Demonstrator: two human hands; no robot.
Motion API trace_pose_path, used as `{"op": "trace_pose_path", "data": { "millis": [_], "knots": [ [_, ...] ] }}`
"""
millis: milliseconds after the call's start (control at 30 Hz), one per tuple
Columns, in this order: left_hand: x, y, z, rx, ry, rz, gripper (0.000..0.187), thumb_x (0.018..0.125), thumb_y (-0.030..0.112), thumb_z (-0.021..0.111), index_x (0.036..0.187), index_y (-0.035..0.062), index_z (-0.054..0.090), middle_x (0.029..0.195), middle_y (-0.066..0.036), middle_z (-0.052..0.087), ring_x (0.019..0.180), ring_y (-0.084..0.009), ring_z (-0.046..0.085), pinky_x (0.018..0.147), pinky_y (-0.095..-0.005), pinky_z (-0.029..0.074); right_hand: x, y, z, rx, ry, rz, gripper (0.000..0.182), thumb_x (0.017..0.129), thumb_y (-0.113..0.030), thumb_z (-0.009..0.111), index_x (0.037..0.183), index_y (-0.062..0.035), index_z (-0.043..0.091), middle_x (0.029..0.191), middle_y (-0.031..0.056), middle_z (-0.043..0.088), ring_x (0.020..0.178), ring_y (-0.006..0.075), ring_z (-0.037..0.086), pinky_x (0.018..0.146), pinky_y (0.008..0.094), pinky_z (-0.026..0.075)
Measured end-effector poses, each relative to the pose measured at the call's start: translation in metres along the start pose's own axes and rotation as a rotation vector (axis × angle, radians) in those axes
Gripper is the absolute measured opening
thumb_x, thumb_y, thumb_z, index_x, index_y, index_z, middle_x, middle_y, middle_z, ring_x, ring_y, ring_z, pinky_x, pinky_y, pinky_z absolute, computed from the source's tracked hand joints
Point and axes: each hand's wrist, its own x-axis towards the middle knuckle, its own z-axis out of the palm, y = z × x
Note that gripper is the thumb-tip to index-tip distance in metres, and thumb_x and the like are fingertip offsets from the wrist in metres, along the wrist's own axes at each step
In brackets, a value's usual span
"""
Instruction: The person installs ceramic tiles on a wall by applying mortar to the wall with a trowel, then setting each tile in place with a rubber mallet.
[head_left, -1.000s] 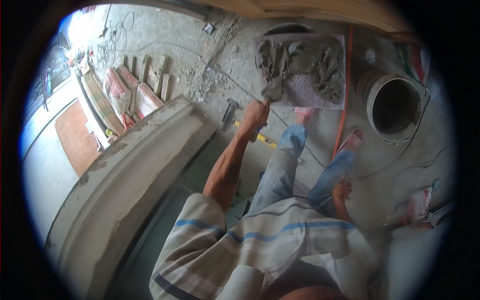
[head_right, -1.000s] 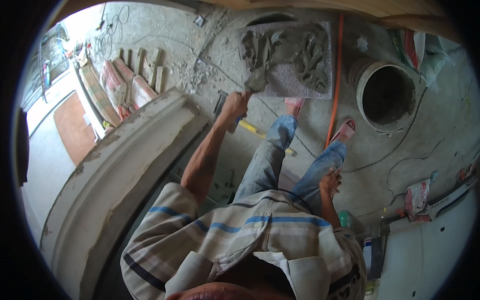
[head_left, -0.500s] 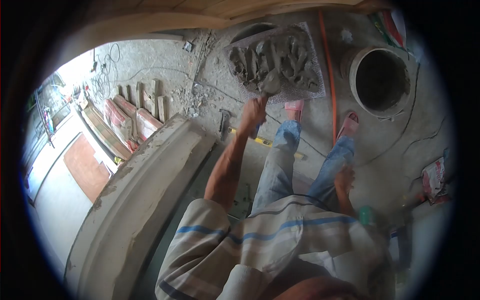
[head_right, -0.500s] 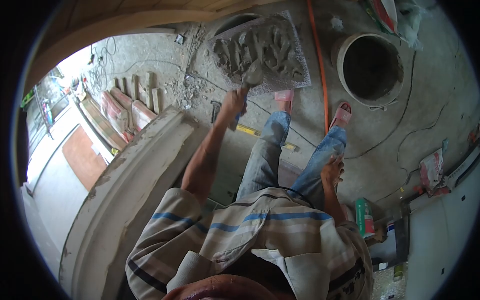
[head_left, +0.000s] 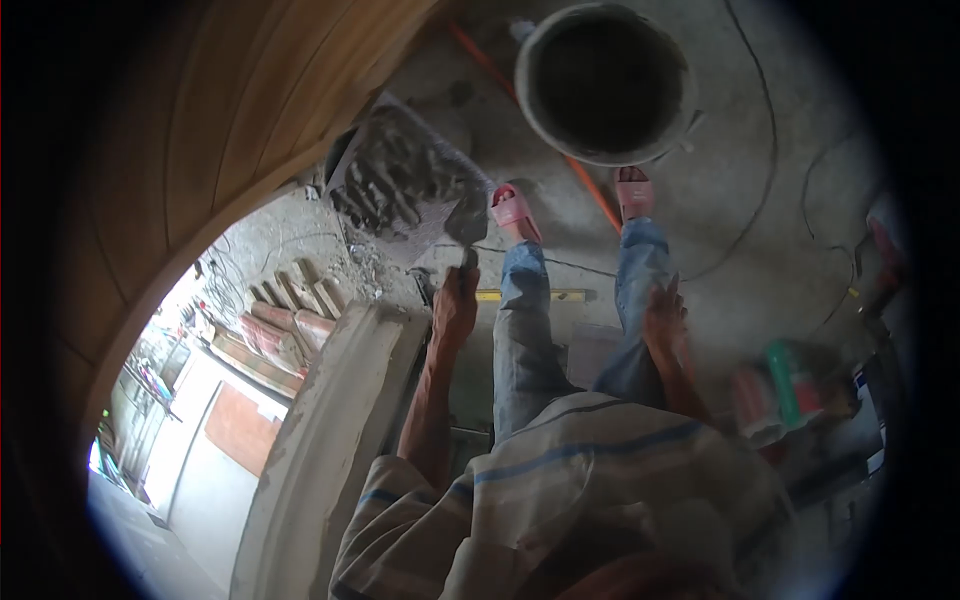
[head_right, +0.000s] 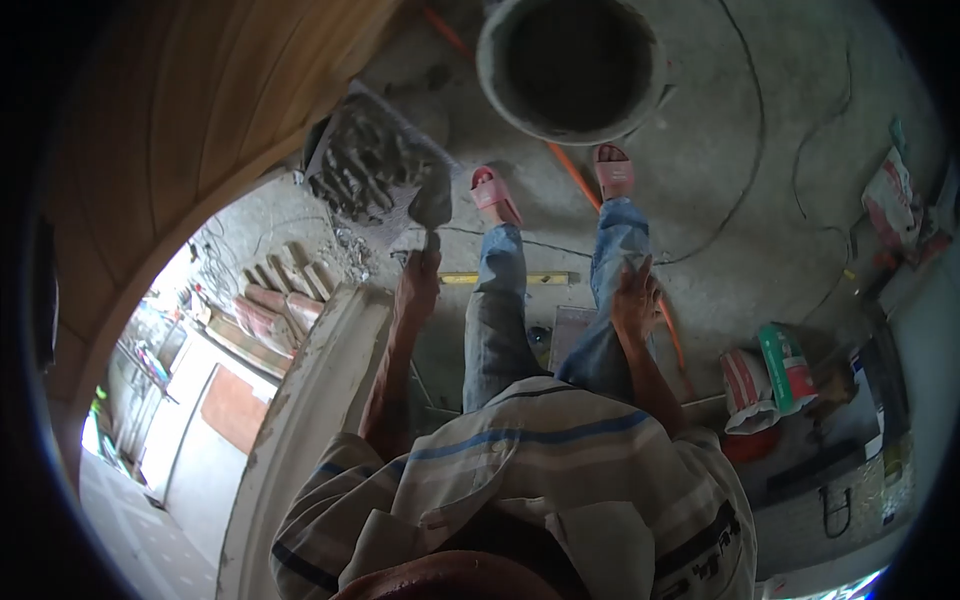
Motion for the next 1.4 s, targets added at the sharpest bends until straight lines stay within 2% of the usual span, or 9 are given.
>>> {"op": "trace_pose_path", "data": {
  "millis": [167, 400, 600, 700, 767, 867, 1000, 1033, 1400],
  "knots": [
    [0.117, 0.177, 0.052, 0.478, -0.015, 0.609, 0.030, 0.095, 0.029, 0.051, 0.114, 0.0074, 0.057, 0.089, -0.024, 0.065, 0.082, -0.0438, 0.063, 0.070, -0.0519, 0.051, 0.045, 0.073, 0.014, 0.189, 0.052, -0.230, 0.066, 0.100, -0.049, 0.031, 0.150, -0.0071, 0.019, 0.140, 0.0234, 0.042, 0.125, 0.0423, 0.043, 0.099, 0.0530, 0.038],
    [0.278, 0.263, 0.153, 0.875, -0.154, 0.370, 0.025, 0.084, 0.015, 0.052, 0.096, 0.0002, 0.069, 0.100, -0.022, 0.067, 0.095, -0.0378, 0.066, 0.083, -0.0441, 0.054, 0.060, 0.080, -0.045, 0.492, -0.038, -0.141, 0.071, 0.100, -0.050, 0.027, 0.147, 0.0026, 0.020, 0.141, 0.0284, 0.040, 0.121, 0.0462, 0.046, 0.103, 0.0491, 0.033],
    [0.267, 0.250, 0.200, 0.687, -0.278, 0.290, 0.033, 0.085, 0.024, 0.050, 0.097, -0.0023, 0.066, 0.110, -0.022, 0.064, 0.110, -0.0421, 0.056, 0.097, -0.0472, 0.044, 0.065, 0.095, -0.050, 0.573, -0.145, -0.084, 0.071, 0.100, -0.051, 0.027, 0.148, 0.0012, 0.021, 0.141, 0.0299, 0.039, 0.125, 0.0449, 0.043, 0.105, 0.0483, 0.031],
    [0.260, 0.243, 0.191, 0.719, -0.151, 0.675, 0.036, 0.087, 0.032, 0.051, 0.090, -0.0016, 0.064, 0.091, -0.019, 0.067, 0.088, -0.0342, 0.066, 0.080, -0.0446, 0.052, 0.073, 0.099, -0.052, 0.553, -0.111, -0.098, 0.071, 0.100, -0.051, 0.026, 0.148, 0.0008, 0.021, 0.142, 0.0298, 0.038, 0.126, 0.0449, 0.042, 0.107, 0.0480, 0.030],
    [0.241, 0.239, 0.174, 0.133, -0.217, 0.253, 0.041, 0.089, 0.039, 0.053, 0.082, 0.0000, 0.062, 0.067, -0.012, 0.062, 0.061, -0.0234, 0.063, 0.059, -0.0378, 0.051, 0.073, 0.095, -0.063, 0.583, -0.157, -0.093, 0.068, 0.101, -0.048, 0.027, 0.148, 0.0006, 0.020, 0.144, 0.0282, 0.037, 0.128, 0.0447, 0.040, 0.108, 0.0480, 0.030],
    [0.222, 0.230, 0.159, -0.099, -0.230, 0.270, 0.041, 0.090, 0.043, 0.055, 0.079, 0.0031, 0.060, 0.054, -0.005, 0.052, 0.047, -0.0159, 0.055, 0.047, -0.0322, 0.045, 0.080, 0.101, -0.051, 0.562, -0.115, -0.182, 0.064, 0.102, -0.043, 0.028, 0.148, 0.0000, 0.021, 0.144, 0.0277, 0.036, 0.128, 0.0440, 0.040, 0.107, 0.0487, 0.031],
    [0.191, 0.224, 0.147, -0.188, -0.022, 0.370, 0.038, 0.088, 0.040, 0.057, 0.082, 0.0031, 0.062, 0.067, -0.020, 0.059, 0.070, -0.0414, 0.060, 0.064, -0.0430, 0.047, 0.078, 0.080, -0.065, 0.409, -0.189, -0.152, 0.056, 0.103, -0.035, 0.031, 0.149, -0.0044, 0.021, 0.142, 0.0241, 0.040, 0.127, 0.0421, 0.041, 0.103, 0.0507, 0.034],
    [0.192, 0.215, 0.150, -0.105, 0.153, 0.638, 0.039, 0.088, 0.041, 0.057, 0.082, 0.0028, 0.062, 0.067, -0.020, 0.058, 0.067, -0.0394, 0.060, 0.062, -0.0428, 0.046, 0.072, 0.068, -0.073, 0.274, -0.182, -0.149, 0.053, 0.102, -0.031, 0.034, 0.149, -0.0078, 0.023, 0.138, 0.0225, 0.044, 0.124, 0.0406, 0.044, 0.100, 0.0508, 0.037],
    [0.123, 0.162, 0.100, -0.571, 0.101, 0.422, 0.035, 0.089, 0.034, 0.053, 0.098, 0.0026, 0.067, 0.068, -0.015, 0.063, 0.071, -0.0233, 0.067, 0.062, -0.0356, 0.050, 0.044, 0.032, -0.063, -0.150, -0.051, -0.313, 0.057, 0.099, -0.015, 0.042, 0.151, -0.0240, 0.020, 0.121, 0.0106, 0.059, 0.112, 0.0303, 0.056, 0.088, 0.0551, 0.040]
  ]
}}
